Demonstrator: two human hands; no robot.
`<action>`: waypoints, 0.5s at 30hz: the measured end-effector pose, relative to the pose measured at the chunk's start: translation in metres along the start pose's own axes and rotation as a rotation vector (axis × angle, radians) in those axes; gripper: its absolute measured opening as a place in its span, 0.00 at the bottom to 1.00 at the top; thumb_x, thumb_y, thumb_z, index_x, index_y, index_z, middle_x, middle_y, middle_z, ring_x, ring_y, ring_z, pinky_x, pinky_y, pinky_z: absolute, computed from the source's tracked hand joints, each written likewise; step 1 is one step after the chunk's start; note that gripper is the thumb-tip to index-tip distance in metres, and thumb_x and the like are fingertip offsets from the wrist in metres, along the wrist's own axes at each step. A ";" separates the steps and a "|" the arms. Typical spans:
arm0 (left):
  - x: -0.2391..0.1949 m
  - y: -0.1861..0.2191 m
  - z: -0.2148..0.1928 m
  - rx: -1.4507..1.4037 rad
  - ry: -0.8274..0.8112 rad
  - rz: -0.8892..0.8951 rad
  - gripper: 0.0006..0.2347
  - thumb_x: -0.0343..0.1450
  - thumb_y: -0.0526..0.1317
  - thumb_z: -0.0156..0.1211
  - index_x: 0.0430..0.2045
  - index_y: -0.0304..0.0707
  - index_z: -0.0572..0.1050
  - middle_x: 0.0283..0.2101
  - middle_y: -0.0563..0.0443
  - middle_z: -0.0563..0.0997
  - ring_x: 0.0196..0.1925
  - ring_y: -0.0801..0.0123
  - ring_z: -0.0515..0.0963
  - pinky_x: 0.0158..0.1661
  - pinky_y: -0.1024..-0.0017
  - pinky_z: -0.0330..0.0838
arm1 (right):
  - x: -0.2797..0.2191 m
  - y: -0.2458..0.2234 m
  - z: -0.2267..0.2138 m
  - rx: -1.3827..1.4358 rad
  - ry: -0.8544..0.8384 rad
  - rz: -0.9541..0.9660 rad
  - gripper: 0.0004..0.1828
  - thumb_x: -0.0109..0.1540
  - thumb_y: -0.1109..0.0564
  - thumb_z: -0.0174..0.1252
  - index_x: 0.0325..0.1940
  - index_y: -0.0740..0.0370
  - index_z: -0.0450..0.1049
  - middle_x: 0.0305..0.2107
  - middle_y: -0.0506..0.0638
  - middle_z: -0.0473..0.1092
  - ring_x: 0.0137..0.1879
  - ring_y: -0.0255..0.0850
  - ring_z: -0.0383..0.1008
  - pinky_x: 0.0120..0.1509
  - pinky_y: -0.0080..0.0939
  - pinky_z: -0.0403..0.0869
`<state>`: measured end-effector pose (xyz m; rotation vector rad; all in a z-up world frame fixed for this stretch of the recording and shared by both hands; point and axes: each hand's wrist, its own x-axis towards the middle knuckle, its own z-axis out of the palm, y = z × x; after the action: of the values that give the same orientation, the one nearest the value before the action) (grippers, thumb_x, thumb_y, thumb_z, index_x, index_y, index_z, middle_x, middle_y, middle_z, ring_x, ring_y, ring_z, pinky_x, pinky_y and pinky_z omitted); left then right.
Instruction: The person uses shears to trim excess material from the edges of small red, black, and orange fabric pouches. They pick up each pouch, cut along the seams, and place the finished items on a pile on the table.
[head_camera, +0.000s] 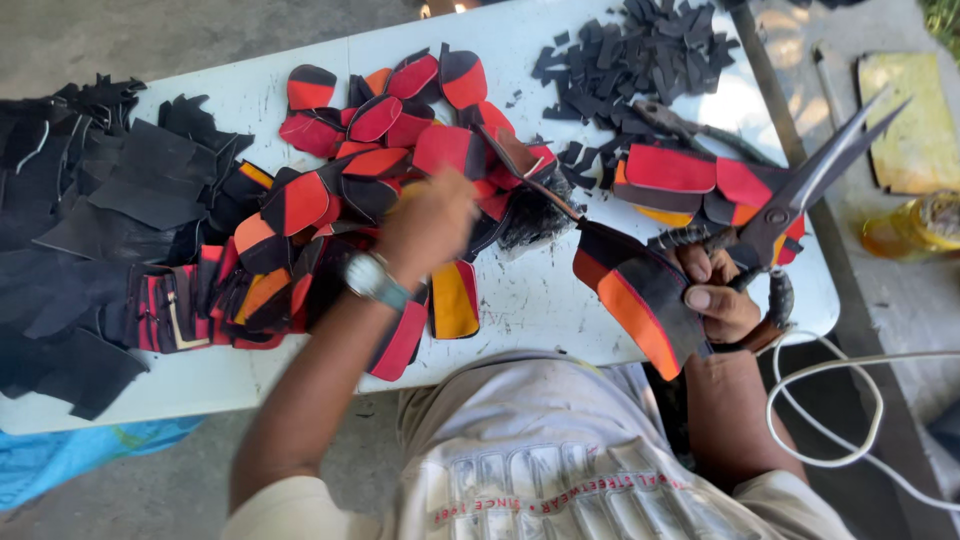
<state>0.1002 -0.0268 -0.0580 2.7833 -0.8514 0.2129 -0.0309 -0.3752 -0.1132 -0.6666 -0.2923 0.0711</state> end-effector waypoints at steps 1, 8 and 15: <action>-0.013 0.017 0.016 -0.049 -0.043 0.119 0.05 0.69 0.38 0.63 0.31 0.35 0.77 0.41 0.41 0.76 0.44 0.47 0.79 0.42 0.53 0.75 | -0.002 0.002 0.002 -0.010 0.005 -0.004 0.17 0.52 0.62 0.63 0.33 0.56 0.59 0.27 0.48 0.61 0.39 0.39 0.62 0.45 0.38 0.63; -0.010 0.046 0.086 -0.185 0.074 0.130 0.06 0.74 0.40 0.59 0.34 0.38 0.79 0.43 0.46 0.80 0.43 0.52 0.80 0.47 0.59 0.75 | 0.002 0.003 0.017 -0.104 0.010 -0.003 0.18 0.51 0.61 0.63 0.35 0.56 0.59 0.28 0.48 0.60 0.39 0.39 0.61 0.45 0.38 0.62; 0.023 0.049 0.100 -2.197 -0.132 -0.735 0.21 0.70 0.61 0.54 0.33 0.41 0.72 0.37 0.47 0.80 0.39 0.58 0.84 0.38 0.57 0.82 | -0.003 0.006 0.038 0.069 -0.052 0.082 0.19 0.50 0.61 0.65 0.34 0.56 0.60 0.30 0.48 0.61 0.41 0.42 0.63 0.47 0.41 0.63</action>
<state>0.0988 -0.1042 -0.1412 0.7720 0.1899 -0.6363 -0.0446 -0.3485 -0.0891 -0.6087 -0.3117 0.1763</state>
